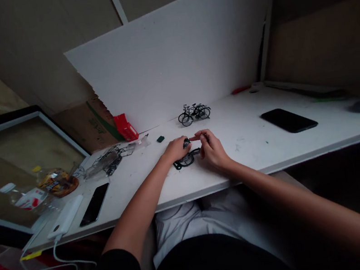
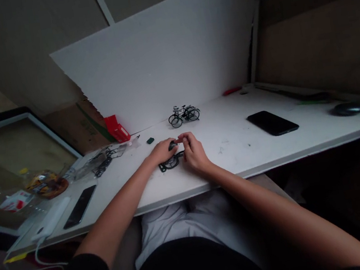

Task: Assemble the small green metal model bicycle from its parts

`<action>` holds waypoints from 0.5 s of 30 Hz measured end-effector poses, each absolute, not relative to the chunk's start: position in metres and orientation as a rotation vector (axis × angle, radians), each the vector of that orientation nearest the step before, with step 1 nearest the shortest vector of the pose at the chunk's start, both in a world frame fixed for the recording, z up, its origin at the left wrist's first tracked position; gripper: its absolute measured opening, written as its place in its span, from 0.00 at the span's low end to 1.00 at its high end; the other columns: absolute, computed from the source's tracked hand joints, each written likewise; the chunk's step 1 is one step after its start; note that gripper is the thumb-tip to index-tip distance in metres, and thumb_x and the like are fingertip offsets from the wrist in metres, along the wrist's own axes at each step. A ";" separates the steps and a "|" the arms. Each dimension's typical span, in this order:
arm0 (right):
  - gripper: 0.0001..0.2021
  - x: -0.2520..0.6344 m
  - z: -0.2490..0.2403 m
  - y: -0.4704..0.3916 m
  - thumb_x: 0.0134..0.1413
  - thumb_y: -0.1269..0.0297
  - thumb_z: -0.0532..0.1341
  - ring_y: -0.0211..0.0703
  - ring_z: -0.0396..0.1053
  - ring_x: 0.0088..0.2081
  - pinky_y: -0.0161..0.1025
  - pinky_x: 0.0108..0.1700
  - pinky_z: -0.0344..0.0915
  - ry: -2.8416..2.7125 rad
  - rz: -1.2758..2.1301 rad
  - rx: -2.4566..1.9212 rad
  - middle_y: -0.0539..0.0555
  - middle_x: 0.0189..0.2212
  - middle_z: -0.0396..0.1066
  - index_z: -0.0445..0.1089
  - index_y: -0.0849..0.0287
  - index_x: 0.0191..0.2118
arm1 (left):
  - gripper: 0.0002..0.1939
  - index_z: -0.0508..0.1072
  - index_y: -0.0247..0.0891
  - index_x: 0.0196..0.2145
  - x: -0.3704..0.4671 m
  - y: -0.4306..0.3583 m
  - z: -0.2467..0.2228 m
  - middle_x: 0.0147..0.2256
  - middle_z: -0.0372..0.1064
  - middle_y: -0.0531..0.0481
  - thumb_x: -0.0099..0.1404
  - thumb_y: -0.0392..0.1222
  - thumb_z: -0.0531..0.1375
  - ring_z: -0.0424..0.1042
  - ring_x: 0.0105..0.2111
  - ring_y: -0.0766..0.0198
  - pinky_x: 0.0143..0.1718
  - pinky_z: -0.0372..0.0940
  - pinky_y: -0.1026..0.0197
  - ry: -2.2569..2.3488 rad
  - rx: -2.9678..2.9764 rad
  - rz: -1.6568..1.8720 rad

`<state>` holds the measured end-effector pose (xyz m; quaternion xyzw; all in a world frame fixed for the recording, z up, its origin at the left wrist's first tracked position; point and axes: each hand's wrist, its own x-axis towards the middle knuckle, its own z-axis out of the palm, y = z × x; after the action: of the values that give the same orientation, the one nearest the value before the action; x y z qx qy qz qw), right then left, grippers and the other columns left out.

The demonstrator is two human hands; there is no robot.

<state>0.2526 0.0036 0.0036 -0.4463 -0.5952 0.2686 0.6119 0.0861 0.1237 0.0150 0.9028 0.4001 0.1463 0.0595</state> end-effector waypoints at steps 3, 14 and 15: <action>0.20 0.254 0.004 0.004 0.74 0.43 0.46 0.35 0.66 0.21 0.37 0.25 0.65 -1.361 0.608 -1.012 0.61 0.52 0.78 0.61 0.54 0.52 | 0.24 0.72 0.39 0.60 0.076 0.115 0.021 0.58 0.75 0.38 0.73 0.53 0.58 0.74 0.57 0.46 0.61 0.65 0.50 1.233 2.752 0.478; 0.18 0.254 -0.003 0.010 0.73 0.44 0.50 0.36 0.64 0.20 0.37 0.24 0.63 -1.305 0.597 -0.952 0.55 0.42 0.78 0.64 0.52 0.50 | 0.21 0.78 0.37 0.49 0.031 0.114 0.039 0.49 0.78 0.40 0.79 0.50 0.49 0.76 0.52 0.52 0.58 0.67 0.52 1.142 2.658 0.828; 0.17 0.254 -0.003 0.011 0.73 0.45 0.50 0.37 0.64 0.20 0.37 0.24 0.62 -1.303 0.601 -0.949 0.54 0.41 0.77 0.64 0.52 0.50 | 0.19 0.78 0.36 0.49 0.026 0.118 0.038 0.49 0.78 0.39 0.78 0.48 0.52 0.76 0.51 0.52 0.57 0.68 0.53 1.166 2.640 0.827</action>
<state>0.2544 0.0106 -0.0035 -0.4179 -0.5743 0.2647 0.6523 0.0255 0.1183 0.0383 0.8773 0.3874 0.2748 0.0695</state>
